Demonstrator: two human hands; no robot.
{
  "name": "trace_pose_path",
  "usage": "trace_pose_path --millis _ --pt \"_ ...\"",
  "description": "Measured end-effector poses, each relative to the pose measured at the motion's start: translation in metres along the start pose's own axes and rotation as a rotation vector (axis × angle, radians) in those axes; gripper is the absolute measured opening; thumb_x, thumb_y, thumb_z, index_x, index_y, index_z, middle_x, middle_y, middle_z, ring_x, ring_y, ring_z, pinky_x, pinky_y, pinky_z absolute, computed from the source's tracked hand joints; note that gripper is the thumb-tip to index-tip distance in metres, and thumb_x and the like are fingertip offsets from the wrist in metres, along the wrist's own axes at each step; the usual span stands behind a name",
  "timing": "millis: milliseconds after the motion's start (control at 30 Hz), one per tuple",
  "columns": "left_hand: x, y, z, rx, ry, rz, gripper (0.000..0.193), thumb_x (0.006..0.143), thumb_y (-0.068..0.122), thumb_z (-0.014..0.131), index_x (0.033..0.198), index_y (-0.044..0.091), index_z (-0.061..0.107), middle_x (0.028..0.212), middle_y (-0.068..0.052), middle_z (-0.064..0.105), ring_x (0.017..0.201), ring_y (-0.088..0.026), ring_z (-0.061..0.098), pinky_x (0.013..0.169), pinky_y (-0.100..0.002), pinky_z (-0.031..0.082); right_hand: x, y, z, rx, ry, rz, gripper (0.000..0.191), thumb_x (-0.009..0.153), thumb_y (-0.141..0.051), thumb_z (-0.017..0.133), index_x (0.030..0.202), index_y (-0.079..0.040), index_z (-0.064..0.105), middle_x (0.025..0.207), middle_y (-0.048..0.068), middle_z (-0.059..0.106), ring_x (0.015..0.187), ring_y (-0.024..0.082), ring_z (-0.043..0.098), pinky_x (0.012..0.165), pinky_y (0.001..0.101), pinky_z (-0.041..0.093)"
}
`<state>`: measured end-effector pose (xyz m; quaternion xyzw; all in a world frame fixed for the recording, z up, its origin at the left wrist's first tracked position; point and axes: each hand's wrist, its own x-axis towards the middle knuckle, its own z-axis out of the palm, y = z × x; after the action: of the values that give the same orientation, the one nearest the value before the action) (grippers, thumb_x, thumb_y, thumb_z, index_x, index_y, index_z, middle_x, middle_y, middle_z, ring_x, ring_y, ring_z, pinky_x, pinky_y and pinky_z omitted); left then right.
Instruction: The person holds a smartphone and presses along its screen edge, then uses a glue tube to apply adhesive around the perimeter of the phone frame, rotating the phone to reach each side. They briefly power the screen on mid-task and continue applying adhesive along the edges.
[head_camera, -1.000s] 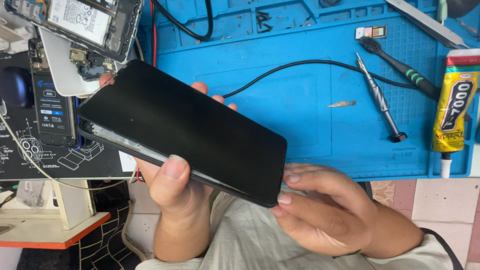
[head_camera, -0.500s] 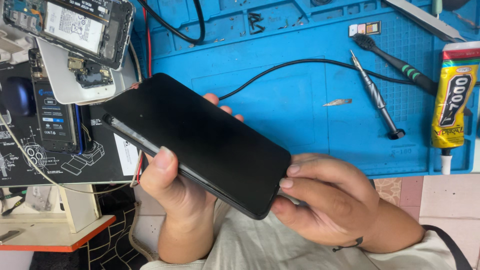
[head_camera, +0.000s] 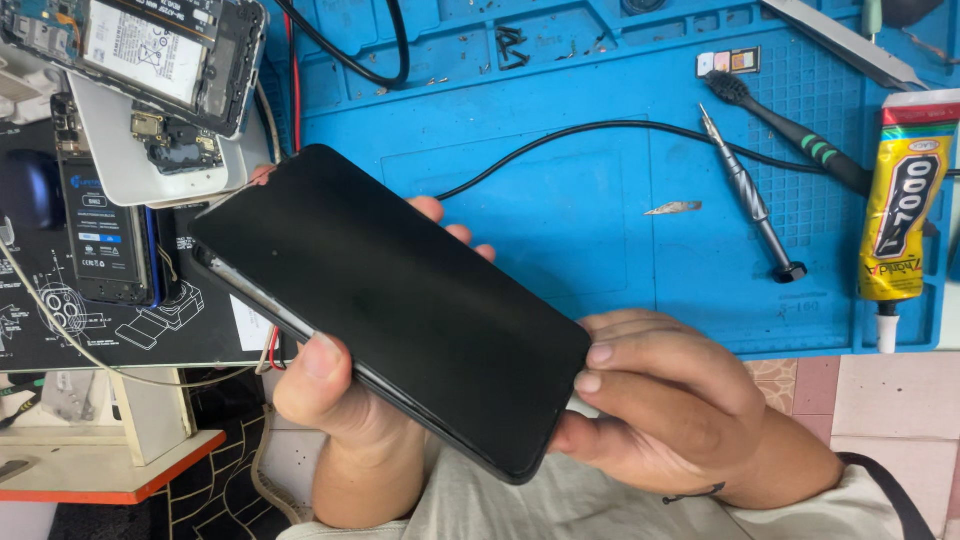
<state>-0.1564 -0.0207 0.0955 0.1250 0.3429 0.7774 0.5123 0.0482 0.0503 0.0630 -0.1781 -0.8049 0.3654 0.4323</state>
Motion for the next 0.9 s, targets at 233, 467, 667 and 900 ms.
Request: trace_pose_path --millis 233,467,667,900 --pt "-0.001 -0.005 -0.004 0.026 -0.025 0.000 0.095 0.086 0.035 0.072 0.163 0.002 0.026 0.145 -0.031 0.049 0.130 -0.041 0.057 0.116 -0.061 0.046 -0.001 0.005 -0.006 0.021 -0.007 -0.014 0.045 0.087 -0.035 0.083 0.110 -0.004 0.059 0.106 0.010 0.057 0.088 0.024 0.070 0.083 0.0430 0.064" --pt "0.005 -0.014 -0.002 0.033 -0.036 0.009 0.095 0.086 0.036 0.071 0.163 0.002 0.029 0.137 -0.031 0.051 0.125 -0.042 0.060 0.110 -0.061 0.050 -0.002 0.012 -0.008 0.080 0.043 -0.038 0.043 0.088 -0.031 0.083 0.108 -0.002 0.057 0.110 0.013 0.055 0.087 0.024 0.072 0.082 0.0439 0.062" --pt "0.008 -0.018 -0.001 0.008 -0.017 0.006 0.092 0.086 0.035 0.071 0.164 0.008 0.029 0.138 -0.029 0.051 0.126 -0.041 0.060 0.112 -0.061 0.049 0.001 0.016 -0.011 0.137 0.024 -0.051 0.042 0.085 -0.018 0.087 0.109 -0.003 0.056 0.117 0.018 0.052 0.089 0.026 0.071 0.079 0.0385 0.065" --pt "0.003 -0.018 -0.009 0.024 0.013 0.027 0.090 0.087 0.031 0.072 0.161 0.003 0.030 0.143 -0.029 0.053 0.127 -0.041 0.061 0.114 -0.062 0.049 -0.002 0.019 0.001 0.238 0.024 -0.111 0.037 0.080 0.002 0.087 0.108 -0.005 0.064 0.122 0.017 0.050 0.088 0.020 0.068 0.078 0.0360 0.060"
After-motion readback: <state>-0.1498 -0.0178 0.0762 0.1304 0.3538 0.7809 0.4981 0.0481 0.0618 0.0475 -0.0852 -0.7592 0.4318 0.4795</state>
